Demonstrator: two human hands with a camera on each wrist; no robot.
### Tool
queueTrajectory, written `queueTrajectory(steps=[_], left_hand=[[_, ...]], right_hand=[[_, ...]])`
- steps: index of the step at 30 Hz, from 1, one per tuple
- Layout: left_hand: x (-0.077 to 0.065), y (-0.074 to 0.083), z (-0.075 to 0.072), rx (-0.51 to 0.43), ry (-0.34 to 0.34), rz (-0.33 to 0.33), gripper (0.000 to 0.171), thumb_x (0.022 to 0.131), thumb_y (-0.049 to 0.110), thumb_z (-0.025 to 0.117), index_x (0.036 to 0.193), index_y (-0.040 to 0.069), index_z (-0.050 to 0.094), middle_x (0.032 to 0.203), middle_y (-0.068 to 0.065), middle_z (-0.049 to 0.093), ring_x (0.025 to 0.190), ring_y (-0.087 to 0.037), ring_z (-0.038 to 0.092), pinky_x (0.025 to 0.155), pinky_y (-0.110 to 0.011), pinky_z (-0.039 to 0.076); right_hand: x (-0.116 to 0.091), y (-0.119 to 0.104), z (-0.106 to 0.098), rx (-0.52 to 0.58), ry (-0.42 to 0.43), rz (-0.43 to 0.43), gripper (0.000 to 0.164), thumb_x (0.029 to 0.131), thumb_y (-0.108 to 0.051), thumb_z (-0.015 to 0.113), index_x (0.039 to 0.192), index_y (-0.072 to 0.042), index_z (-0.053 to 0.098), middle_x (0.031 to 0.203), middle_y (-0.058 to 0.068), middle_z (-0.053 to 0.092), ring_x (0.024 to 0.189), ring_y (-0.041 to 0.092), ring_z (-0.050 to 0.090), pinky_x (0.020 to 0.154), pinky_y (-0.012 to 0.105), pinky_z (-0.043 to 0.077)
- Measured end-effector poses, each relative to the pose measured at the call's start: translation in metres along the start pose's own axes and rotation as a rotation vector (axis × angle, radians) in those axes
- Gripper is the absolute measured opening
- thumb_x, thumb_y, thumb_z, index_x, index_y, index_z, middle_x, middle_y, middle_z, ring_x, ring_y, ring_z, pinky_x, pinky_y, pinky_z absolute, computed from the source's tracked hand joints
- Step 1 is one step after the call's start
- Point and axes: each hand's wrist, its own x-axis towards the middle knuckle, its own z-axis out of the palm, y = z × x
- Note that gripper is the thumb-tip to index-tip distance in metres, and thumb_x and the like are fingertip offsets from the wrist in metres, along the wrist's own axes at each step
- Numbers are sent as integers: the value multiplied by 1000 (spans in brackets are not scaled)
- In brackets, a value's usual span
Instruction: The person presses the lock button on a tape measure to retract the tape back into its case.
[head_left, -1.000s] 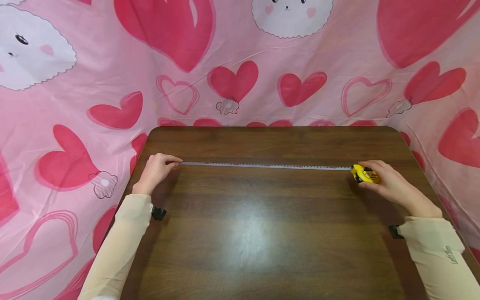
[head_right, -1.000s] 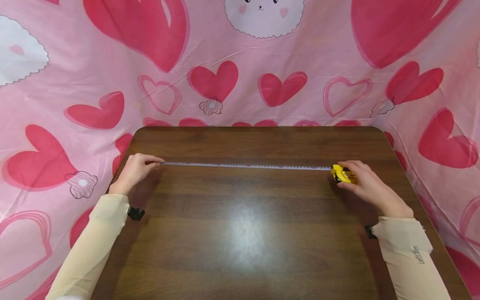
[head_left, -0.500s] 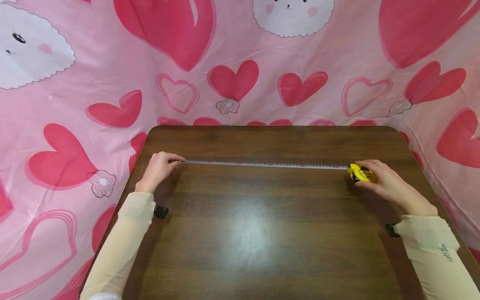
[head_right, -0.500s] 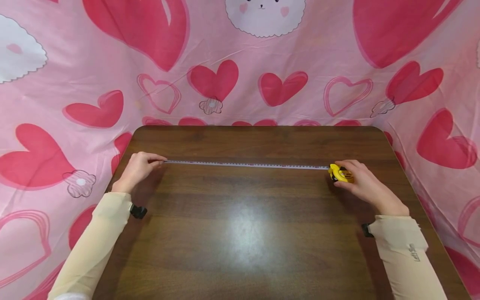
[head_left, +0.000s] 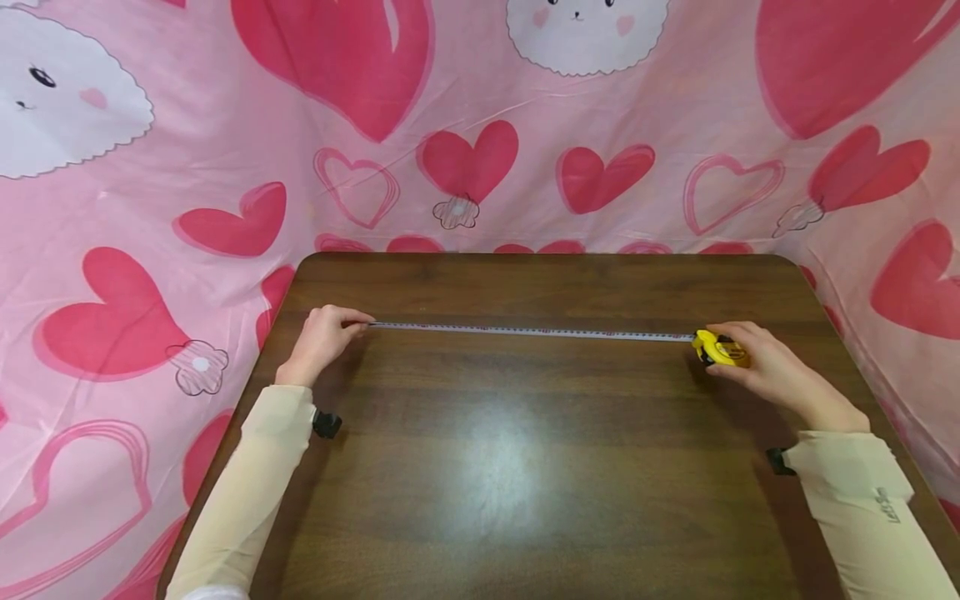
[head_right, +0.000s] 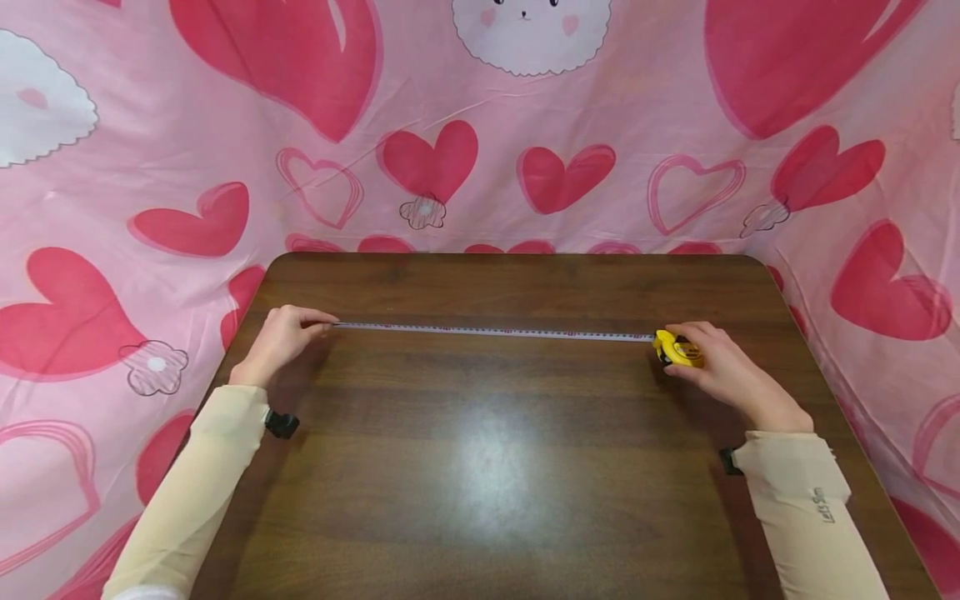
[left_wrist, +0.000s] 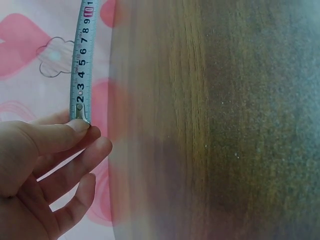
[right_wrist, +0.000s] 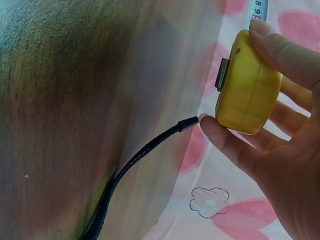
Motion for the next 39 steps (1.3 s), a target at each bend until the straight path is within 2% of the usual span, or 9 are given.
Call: queueTrajectory(steps=[5, 13, 21, 30, 34, 37, 39], left_hand=[[0, 3, 0, -7, -14, -18, 20, 99, 6, 70, 116, 5, 80, 113, -20, 76, 95, -33, 65, 86, -51, 56], [-1, 5, 4, -19, -23, -24, 21, 99, 8, 71, 118, 6, 80, 115, -19, 76, 95, -33, 64, 87, -51, 56], [-2, 8, 7, -56, -42, -46, 22, 99, 7, 71, 119, 7, 79, 117, -19, 75, 99, -34, 65, 91, -54, 57], [1, 10, 12, -58, -55, -39, 22, 98, 6, 71, 118, 7, 80, 116, -19, 75, 95, -32, 66, 87, -51, 57], [2, 11, 15, -53, -59, -24, 21, 99, 6, 71, 118, 7, 80, 116, -19, 75, 92, -31, 68, 85, -50, 58], [2, 12, 17, -56, -66, -26, 22, 99, 7, 71, 119, 6, 79, 116, -19, 75, 91, -31, 68, 85, -49, 58], [2, 13, 18, -49, -67, -28, 22, 99, 7, 70, 118, 7, 79, 115, -18, 76, 90, -30, 68, 84, -48, 58]], right_hand=[[-2, 0, 1, 3, -11, 14, 61, 78, -4, 90, 130, 5, 61, 120, 25, 62, 103, 38, 58, 83, 17, 35], [-1, 1, 2, 0, 9, -21, 61, 76, -3, 91, 129, 6, 62, 118, 25, 63, 100, 36, 59, 83, 11, 33], [1, -3, 2, 13, -15, -10, 60, 77, -4, 90, 130, 4, 62, 120, 25, 62, 101, 37, 59, 83, 8, 33], [6, -6, 4, 11, -16, 2, 61, 77, -5, 90, 130, 4, 62, 121, 25, 63, 103, 37, 59, 84, 17, 38], [8, -8, 5, 9, -16, -3, 61, 77, -4, 90, 130, 4, 62, 121, 26, 62, 104, 38, 59, 85, 28, 44], [9, -9, 6, 14, -27, 3, 60, 78, -5, 90, 130, 5, 63, 121, 26, 62, 104, 38, 60, 85, 27, 44], [10, -10, 6, 23, -33, 11, 59, 78, -5, 90, 130, 5, 63, 121, 26, 62, 104, 38, 60, 85, 17, 39]])
